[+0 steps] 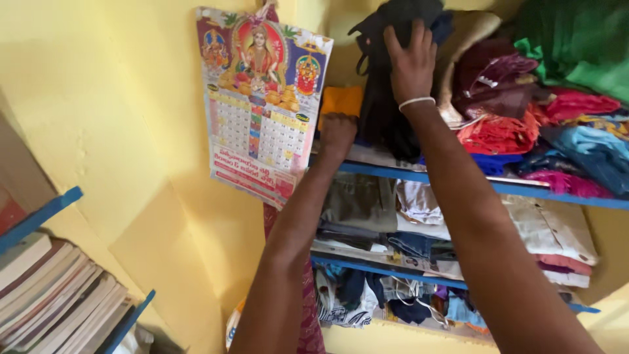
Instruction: The person picks up folded clothes from a bed one by one and places them inside different shelves of a closet.
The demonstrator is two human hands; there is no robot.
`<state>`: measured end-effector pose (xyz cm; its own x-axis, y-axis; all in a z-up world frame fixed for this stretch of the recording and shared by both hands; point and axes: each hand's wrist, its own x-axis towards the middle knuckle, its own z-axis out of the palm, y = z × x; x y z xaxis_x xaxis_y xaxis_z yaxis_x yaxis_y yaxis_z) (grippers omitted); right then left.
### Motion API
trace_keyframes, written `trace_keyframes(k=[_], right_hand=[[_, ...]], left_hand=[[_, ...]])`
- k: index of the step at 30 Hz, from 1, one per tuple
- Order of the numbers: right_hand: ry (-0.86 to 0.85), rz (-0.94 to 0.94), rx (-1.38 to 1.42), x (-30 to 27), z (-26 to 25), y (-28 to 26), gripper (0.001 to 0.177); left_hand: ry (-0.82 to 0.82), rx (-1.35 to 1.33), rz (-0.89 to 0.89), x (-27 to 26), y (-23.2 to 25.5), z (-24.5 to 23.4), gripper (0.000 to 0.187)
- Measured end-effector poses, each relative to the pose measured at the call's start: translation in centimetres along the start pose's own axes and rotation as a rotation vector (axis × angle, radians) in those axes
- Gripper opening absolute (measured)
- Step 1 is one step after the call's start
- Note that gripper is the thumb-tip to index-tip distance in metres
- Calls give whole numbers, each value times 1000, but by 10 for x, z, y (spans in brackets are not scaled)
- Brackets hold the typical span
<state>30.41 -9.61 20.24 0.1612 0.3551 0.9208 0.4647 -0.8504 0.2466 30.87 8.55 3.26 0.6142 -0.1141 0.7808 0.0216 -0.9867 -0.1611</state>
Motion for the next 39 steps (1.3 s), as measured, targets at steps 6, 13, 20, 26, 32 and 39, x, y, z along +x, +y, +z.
trace_keyframes(k=[6, 13, 20, 26, 32, 39], right_hand=[[-1011, 203, 178, -89, 108, 23, 40], [-672, 104, 332, -93, 66, 15, 26], [-429, -39, 402, -92, -94, -51, 29], [-421, -55, 662, -142, -176, -65, 36], [-373, 325, 698, -217, -253, -50, 44], [-356, 647, 490, -342, -390, -72, 70]], left_hand=[[68, 41, -44, -17, 1, -36, 17], [22, 9, -45, -17, 0, -37, 22], [94, -32, -53, -22, 1, -59, 32], [-229, -217, -110, -34, 19, -136, 33], [161, -804, 140, -119, 61, -231, 58], [-53, -1104, 320, -204, 144, -245, 64]])
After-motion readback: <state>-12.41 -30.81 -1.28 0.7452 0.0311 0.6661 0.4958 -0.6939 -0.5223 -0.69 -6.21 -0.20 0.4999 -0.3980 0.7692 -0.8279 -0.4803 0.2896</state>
